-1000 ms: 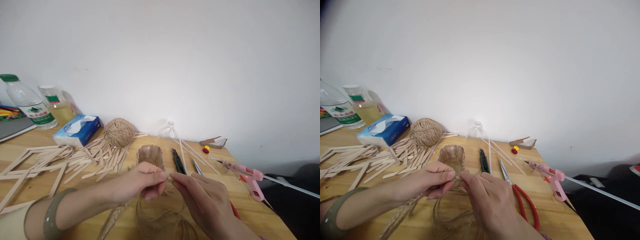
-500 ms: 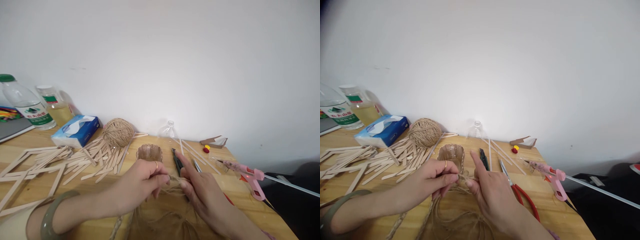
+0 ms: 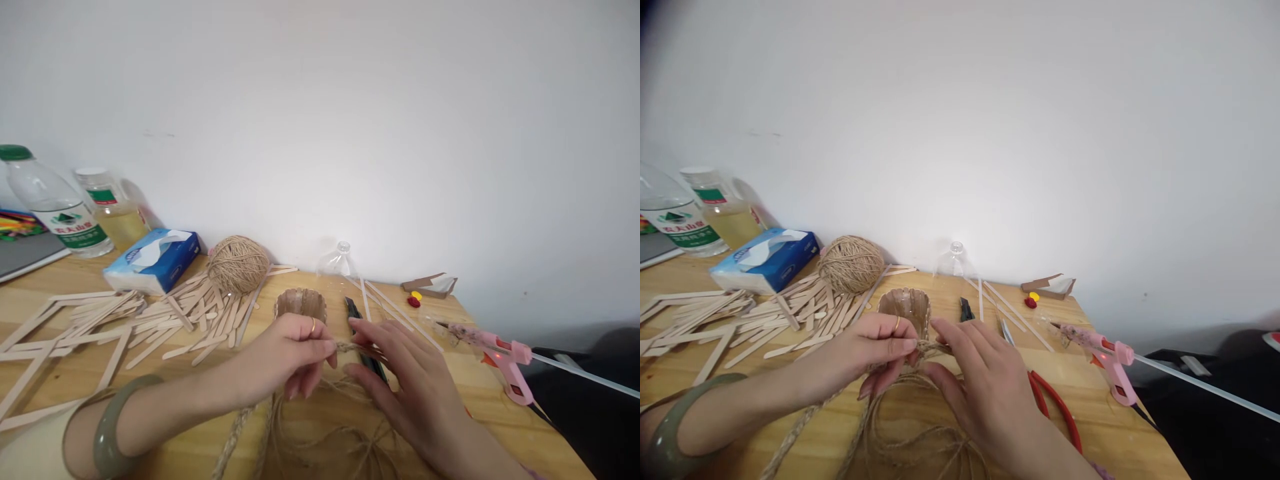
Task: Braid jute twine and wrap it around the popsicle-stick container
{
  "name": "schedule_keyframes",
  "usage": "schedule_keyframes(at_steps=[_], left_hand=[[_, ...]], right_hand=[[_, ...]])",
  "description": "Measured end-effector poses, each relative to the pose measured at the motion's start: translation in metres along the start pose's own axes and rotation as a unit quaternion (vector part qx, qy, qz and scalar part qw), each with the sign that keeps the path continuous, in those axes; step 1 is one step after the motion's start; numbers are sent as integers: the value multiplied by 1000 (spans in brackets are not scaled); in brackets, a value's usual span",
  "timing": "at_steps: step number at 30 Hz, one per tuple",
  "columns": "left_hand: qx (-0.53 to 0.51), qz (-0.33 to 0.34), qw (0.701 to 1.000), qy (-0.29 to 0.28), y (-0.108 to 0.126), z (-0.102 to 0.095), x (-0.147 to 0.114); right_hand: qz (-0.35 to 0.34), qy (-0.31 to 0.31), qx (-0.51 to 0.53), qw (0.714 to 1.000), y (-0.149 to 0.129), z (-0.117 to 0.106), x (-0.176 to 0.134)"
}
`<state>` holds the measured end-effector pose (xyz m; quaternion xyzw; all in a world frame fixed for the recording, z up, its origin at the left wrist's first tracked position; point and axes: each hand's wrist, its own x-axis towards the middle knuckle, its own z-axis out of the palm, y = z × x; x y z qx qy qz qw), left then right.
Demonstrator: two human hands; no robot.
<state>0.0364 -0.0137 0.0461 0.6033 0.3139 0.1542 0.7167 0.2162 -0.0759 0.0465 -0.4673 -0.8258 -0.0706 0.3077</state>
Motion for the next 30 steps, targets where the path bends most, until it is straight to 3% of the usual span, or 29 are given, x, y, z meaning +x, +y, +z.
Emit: schedule_keyframes(at_steps=[4, 11, 21, 25, 28, 30], left_hand=[[-10, -3, 1000, -16, 1, -1, 0], [17, 0, 1000, -12, 4, 1, -2], [153, 15, 988, -10, 6, 3, -7], [123, 9, 992, 9, 4, 0, -5], [86, 5, 996, -1, 3, -2, -4], [69, 3, 998, -12, 2, -2, -3]], right_hand=[[-31, 20, 4, 999, -2, 8, 2], [0, 12, 28, 1000, -5, 7, 5], [-88, -47, -2, 995, -5, -1, 3], [-10, -68, 45, 997, 2, -14, 0], [115, 32, 41, 992, 19, -31, -16], [220, 54, -38, 973, 33, -44, -33]])
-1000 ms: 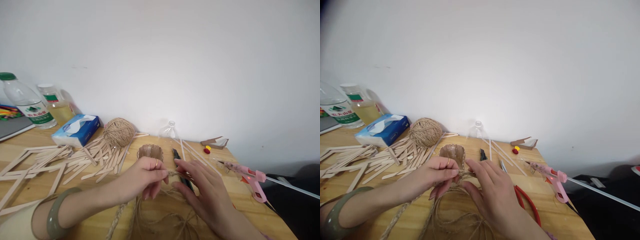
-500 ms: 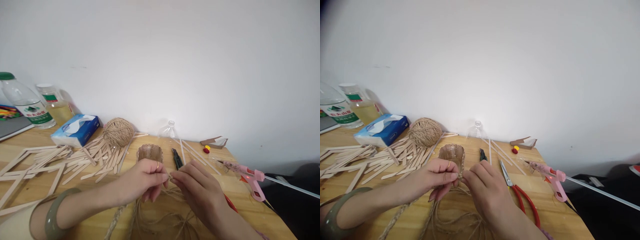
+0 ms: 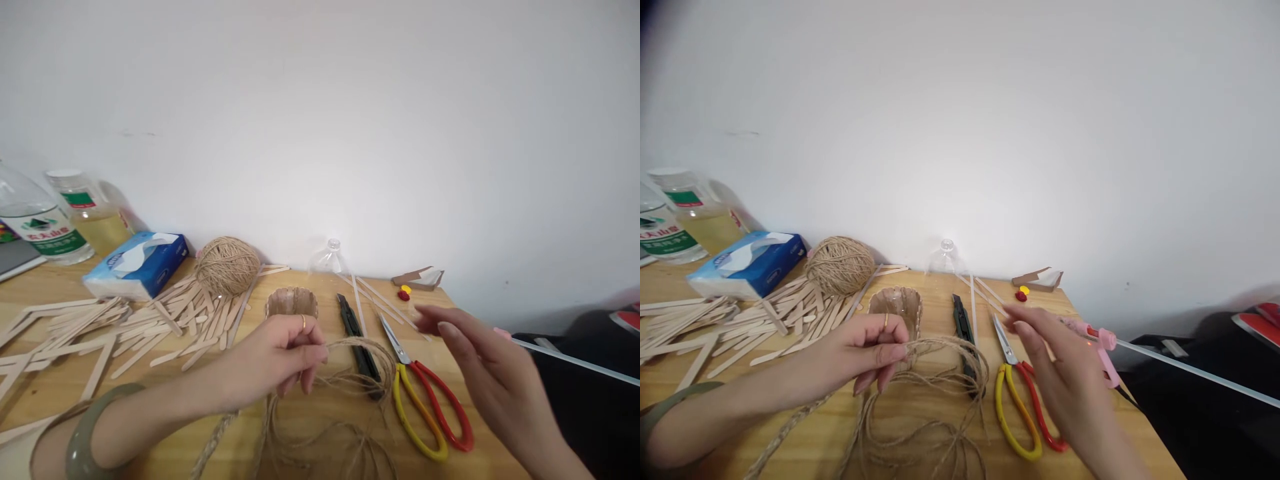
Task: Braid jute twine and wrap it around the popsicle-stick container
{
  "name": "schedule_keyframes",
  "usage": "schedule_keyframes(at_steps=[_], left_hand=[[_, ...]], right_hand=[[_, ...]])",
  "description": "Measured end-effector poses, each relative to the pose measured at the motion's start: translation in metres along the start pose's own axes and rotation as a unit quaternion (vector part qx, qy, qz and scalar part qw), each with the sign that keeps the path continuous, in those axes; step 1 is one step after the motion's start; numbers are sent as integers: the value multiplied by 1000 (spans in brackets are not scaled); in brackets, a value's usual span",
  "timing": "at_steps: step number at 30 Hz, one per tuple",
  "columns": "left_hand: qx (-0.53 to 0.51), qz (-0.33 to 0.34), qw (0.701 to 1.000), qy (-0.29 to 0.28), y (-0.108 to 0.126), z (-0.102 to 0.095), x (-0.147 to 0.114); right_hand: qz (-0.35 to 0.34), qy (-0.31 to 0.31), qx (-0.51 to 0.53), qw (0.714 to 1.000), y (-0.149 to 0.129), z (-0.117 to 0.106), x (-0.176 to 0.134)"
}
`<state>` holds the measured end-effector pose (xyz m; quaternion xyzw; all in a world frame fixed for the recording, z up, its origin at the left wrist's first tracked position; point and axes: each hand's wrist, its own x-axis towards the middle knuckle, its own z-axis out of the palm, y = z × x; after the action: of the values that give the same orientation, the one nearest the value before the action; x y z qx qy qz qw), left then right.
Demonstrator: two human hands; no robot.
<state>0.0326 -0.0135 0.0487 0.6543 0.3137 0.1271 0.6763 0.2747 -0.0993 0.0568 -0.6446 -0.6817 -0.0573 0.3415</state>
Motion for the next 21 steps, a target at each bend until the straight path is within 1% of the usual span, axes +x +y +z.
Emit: schedule_keyframes(at_steps=[1, 3, 5, 7, 9, 12, 14, 16, 19, 21], left_hand=[[-6, -2, 1000, -3, 0, 0, 0], [-12, -8, 1000, -4, -2, 0, 2], [-10, -13, 1000, 1, -3, 0, 4], [-10, -7, 1000, 11, -5, 1, 6], [-15, 11, 1000, 23, -5, 3, 9], [-34, 29, 998, 34, -4, 4, 11], [-55, 22, 997, 46, -3, 5, 11], [-78, 16, 995, 64, -2, 6, 10], [-101, 19, 990, 96, -3, 6, 10], [-104, 17, 987, 118, -4, 7, 9]], right_hand=[[34, 3, -53, 998, 11, -5, -6], [71, -13, -136, 988, 30, -13, -22], [78, -41, -199, 976, 45, -13, -40], [66, -83, -234, 966, 55, -5, -58], [26, -117, -239, 964, 61, 9, -72], [-48, -107, -261, 958, 69, 33, -88], [-59, -103, -278, 953, 74, 43, -95], [-35, -115, -260, 958, 79, 47, -98], [32, -172, -185, 967, 82, 43, -95], [88, -210, -148, 962, 79, 38, -90]])
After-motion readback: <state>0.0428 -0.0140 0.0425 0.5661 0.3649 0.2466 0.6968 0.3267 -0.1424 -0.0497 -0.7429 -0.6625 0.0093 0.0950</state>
